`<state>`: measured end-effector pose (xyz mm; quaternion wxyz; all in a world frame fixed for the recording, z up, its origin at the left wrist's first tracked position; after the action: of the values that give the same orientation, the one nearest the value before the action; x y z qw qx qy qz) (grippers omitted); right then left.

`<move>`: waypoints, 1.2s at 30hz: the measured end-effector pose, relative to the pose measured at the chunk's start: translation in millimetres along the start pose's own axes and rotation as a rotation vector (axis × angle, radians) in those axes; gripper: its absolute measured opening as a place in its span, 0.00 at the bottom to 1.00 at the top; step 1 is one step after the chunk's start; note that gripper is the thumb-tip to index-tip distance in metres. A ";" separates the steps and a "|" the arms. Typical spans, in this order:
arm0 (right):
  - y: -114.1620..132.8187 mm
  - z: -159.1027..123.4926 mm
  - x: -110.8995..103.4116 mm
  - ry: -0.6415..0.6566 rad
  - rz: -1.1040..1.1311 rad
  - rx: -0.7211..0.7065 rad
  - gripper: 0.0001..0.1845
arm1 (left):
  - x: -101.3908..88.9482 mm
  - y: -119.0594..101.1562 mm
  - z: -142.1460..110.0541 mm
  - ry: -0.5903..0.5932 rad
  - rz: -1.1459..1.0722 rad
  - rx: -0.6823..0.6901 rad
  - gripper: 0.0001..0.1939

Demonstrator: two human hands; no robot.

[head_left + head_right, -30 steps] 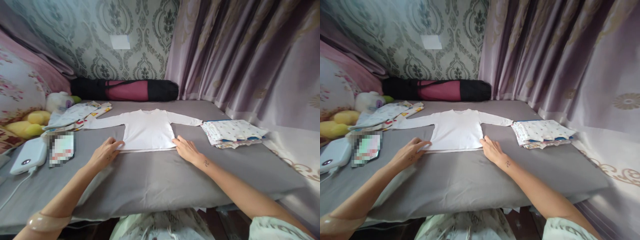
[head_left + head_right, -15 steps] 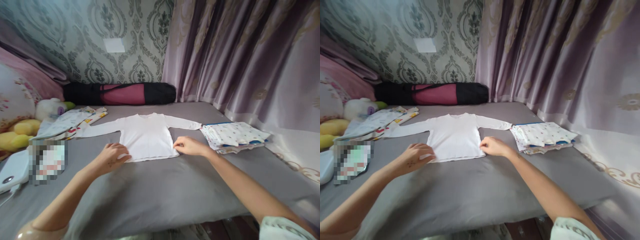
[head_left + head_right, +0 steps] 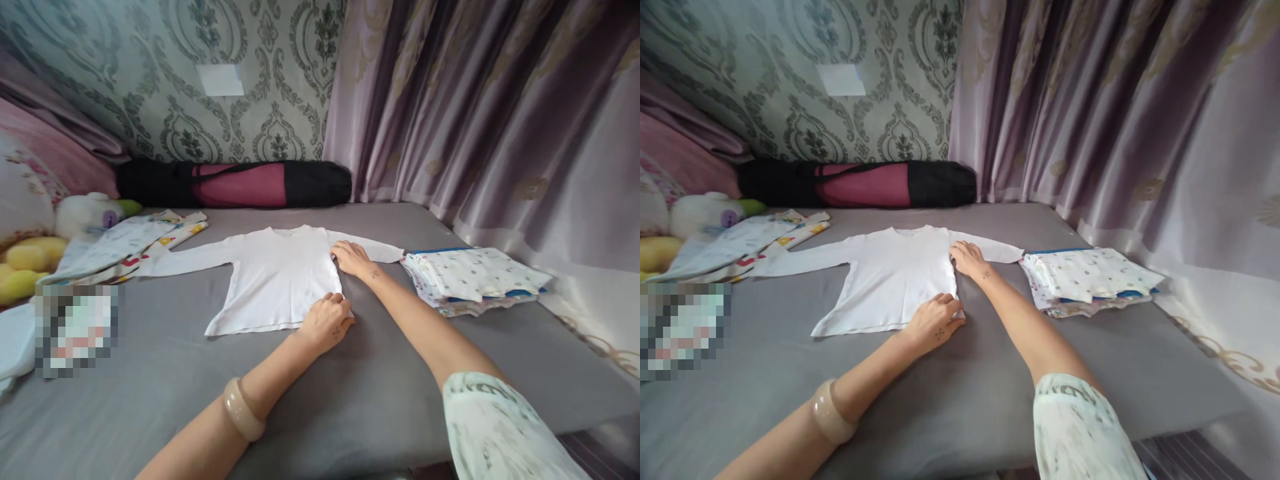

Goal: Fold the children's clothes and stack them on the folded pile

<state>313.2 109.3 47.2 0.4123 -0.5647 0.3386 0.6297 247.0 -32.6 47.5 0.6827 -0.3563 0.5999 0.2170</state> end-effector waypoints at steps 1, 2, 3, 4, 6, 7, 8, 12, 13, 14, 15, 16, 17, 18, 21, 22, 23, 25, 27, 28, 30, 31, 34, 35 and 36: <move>-0.1 0.1 0.8 0.008 -0.015 -0.024 0.19 | 0.5 0.1 -0.5 -0.018 0.013 -0.002 0.10; -0.3 0.1 1.3 0.013 -0.031 -0.046 0.20 | 0.8 -0.4 -1.2 -0.036 0.028 0.000 0.10; -0.5 0.1 1.4 0.016 -0.048 -0.068 0.20 | 1.1 -1.4 -1.9 -0.050 0.042 0.006 0.11; -0.7 0.2 1.4 0.018 -0.067 -0.089 0.20 | 1.5 -2.5 -2.6 -0.059 0.053 0.014 0.11; -1.0 0.8 0.7 0.017 -0.110 -0.128 0.19 | 2.0 -4.1 -3.4 -0.064 0.059 0.024 0.11; -1.2 1.3 0.3 0.015 -0.134 -0.147 0.19 | 2.3 -4.7 -3.4 -0.063 0.059 0.029 0.11; -1.3 1.8 0.0 0.013 -0.159 -0.165 0.19 | 2.5 -5.3 -3.1 -0.062 0.060 0.036 0.10; 0.0 2.9 1.1 -0.004 -0.252 -0.241 0.19 | 3.9 -7.7 -0.5 -0.084 0.088 0.076 0.14; 0.2 2.8 1.6 -0.009 -0.261 -0.253 0.18 | 4.2 -7.2 0.1 -0.097 0.085 0.077 0.15; 0.3 2.6 1.9 -0.013 -0.262 -0.258 0.18 | 4.3 -5.7 0.5 -0.110 0.069 0.066 0.15; 0.1 2.3 2.0 -0.015 -0.256 -0.258 0.18 | 4.5 -3.4 0.8 -0.122 0.041 0.049 0.15; -0.1 2.0 1.9 -0.016 -0.246 -0.254 0.18 | 4.7 -0.6 0.9 -0.131 0.002 0.026 0.13; -0.5 1.6 1.7 -0.016 -0.237 -0.248 0.18 | 5.0 2.0 0.8 -0.140 -0.037 0.006 0.12; -0.8 1.2 1.4 -0.014 -0.230 -0.241 0.18 | 5.4 4.0 0.6 -0.147 -0.068 -0.008 0.12; -1.7 0.3 0.2 0.000 -0.204 -0.213 0.17 | 7.4 2.9 -0.2 -0.172 -0.067 0.019 0.12; -1.8 0.2 -0.6 0.007 -0.190 -0.197 0.17 | 8.0 0.9 -0.5 -0.187 -0.042 0.039 0.12; -1.7 0.3 -1.5 0.015 -0.175 -0.175 0.17 | 8.8 -1.6 -0.8 -0.201 -0.014 0.062 0.13; 0.2 1.1 -4.0 0.033 -0.155 -0.112 0.18 | 11.2 -6.9 -1.5 -0.222 0.042 0.103 0.13; 5.0 2.5 -8.1 0.040 -0.155 -0.014 0.19 | 14.2 -11.9 -2.0 -0.230 0.089 0.137 0.14; 9.2 3.3 -10.4 0.034 -0.151 0.036 0.20 | 15.6 -13.7 -2.2 -0.231 0.109 0.149 0.13; 23.1 4.7 -13.7 0.001 -0.108 0.102 0.22 | 17.2 -15.8 -2.8 -0.235 0.135 0.165 0.13; 32.2 5.3 -13.2 -0.015 -0.067 0.108 0.23 | 17.6 -16.5 -3.3 -0.234 0.142 0.173 0.12; 56.3 5.2 2.8 0.013 0.088 0.090 0.29 | 17.5 -18.2 -6.4 -0.217 0.154 0.202 0.10; 60.2 4.2 11.4 0.044 0.127 0.098 0.31 | 17.0 -19.4 -8.0 -0.206 0.154 0.213 0.10; 61.6 2.7 20.0 0.073 0.156 0.116 0.34 | 16.5 -20.9 -9.8 -0.192 0.154 0.221 0.10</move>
<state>256.1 87.9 25.4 0.3814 -0.5344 0.4323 0.6181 258.7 -55.7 35.9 0.7533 -0.2095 0.5777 0.2344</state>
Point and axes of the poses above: each hand's wrist, its own z-axis towards the middle knuckle, its own x-axis out of the palm, y = z × x, the point moved 8 cm from there along z, towards the middle knuckle, and after that the axes turned 1 degree about -y, right-handed, at the moved point
